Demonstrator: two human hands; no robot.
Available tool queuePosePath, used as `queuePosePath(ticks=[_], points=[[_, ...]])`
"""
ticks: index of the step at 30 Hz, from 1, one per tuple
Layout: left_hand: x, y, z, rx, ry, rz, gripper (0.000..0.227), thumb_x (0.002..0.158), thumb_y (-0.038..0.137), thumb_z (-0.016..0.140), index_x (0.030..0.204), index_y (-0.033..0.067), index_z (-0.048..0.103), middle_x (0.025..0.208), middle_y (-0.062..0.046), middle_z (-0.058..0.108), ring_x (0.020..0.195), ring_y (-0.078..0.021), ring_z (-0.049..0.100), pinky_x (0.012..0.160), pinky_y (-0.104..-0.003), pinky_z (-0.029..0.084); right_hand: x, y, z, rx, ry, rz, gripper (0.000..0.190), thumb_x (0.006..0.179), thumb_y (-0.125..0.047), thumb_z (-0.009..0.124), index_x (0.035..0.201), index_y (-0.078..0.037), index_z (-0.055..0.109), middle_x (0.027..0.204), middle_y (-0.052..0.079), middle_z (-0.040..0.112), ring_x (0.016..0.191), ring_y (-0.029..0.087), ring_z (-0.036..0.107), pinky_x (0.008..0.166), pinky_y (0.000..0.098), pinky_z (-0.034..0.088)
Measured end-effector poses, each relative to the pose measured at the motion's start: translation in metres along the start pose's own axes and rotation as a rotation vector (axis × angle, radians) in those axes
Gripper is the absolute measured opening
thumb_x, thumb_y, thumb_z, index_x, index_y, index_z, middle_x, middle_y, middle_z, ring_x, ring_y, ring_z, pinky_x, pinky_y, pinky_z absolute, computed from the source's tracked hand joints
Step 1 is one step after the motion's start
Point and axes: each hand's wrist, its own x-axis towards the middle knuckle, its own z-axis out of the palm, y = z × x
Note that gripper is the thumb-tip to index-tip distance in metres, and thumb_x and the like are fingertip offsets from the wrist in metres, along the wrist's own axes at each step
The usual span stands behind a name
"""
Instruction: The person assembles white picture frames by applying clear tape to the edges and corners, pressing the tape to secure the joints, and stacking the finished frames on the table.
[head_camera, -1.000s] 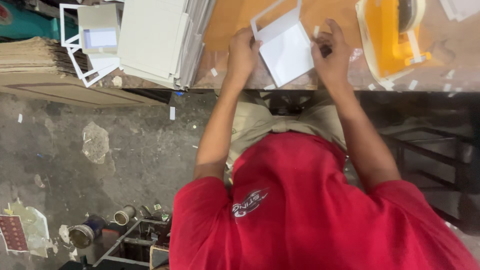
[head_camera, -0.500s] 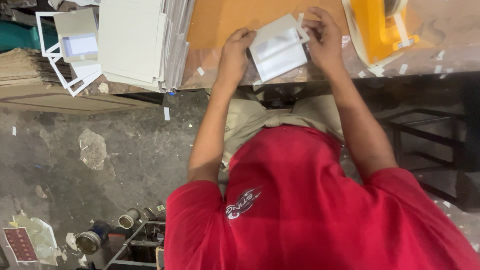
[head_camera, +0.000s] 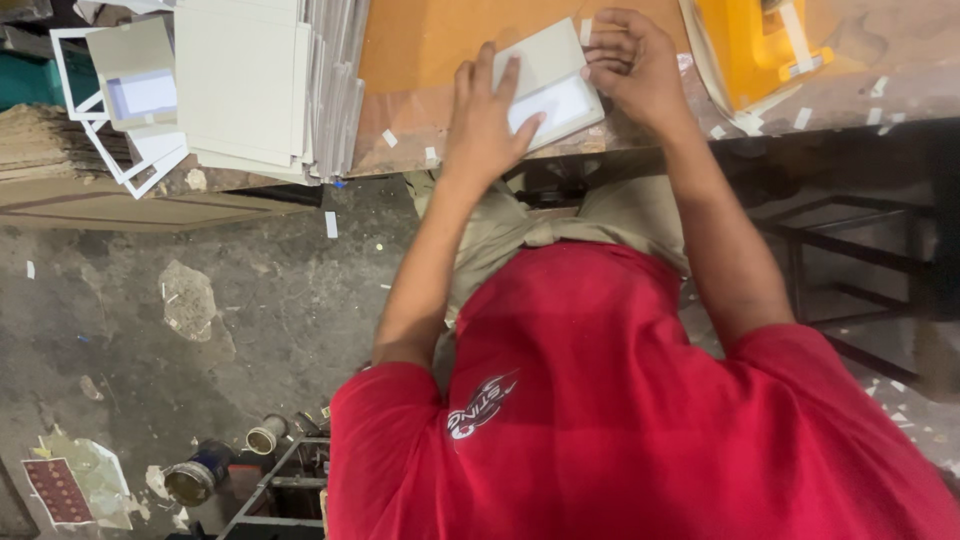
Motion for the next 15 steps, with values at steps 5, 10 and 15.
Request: queuePosePath(ticks=[5, 10, 15], points=[[-0.018, 0.026, 0.020, 0.138, 0.186, 0.141, 0.034, 0.094, 0.028, 0.074, 0.119, 0.0051, 0.070, 0.139, -0.020, 0.058, 0.126, -0.0443, 0.050, 0.110, -0.065, 0.031, 0.002, 0.012, -0.001, 0.050, 0.046, 0.035, 0.053, 0.093, 0.010, 0.076, 0.141, 0.001, 0.053, 0.122, 0.009, 0.068, 0.109, 0.015, 0.070, 0.097, 0.0279, 0.059], [-0.032, 0.035, 0.029, 0.056, 0.041, 0.195, 0.026, 0.094, 0.027, 0.075, 0.107, 0.0056, 0.072, 0.108, -0.007, 0.063, 0.108, -0.0284, 0.056, 0.106, -0.064, 0.029, 0.001, 0.021, -0.001, 0.066, 0.045, 0.033, 0.051, 0.093, 0.009, 0.075, 0.138, 0.001, 0.054, 0.120, 0.009, 0.068, 0.108, 0.016, 0.071, 0.097, 0.0275, 0.059], [-0.025, 0.046, 0.034, 0.013, 0.027, 0.094, 0.015, 0.092, 0.020, 0.074, 0.102, 0.0082, 0.075, 0.096, -0.004, 0.062, 0.101, -0.0239, 0.058, 0.107, -0.062, 0.029, -0.006, -0.001, -0.004, -0.012, 0.047, 0.043, 0.049, 0.093, 0.006, 0.080, 0.136, 0.002, 0.056, 0.117, 0.009, 0.068, 0.104, 0.014, 0.070, 0.092, 0.0268, 0.059]])
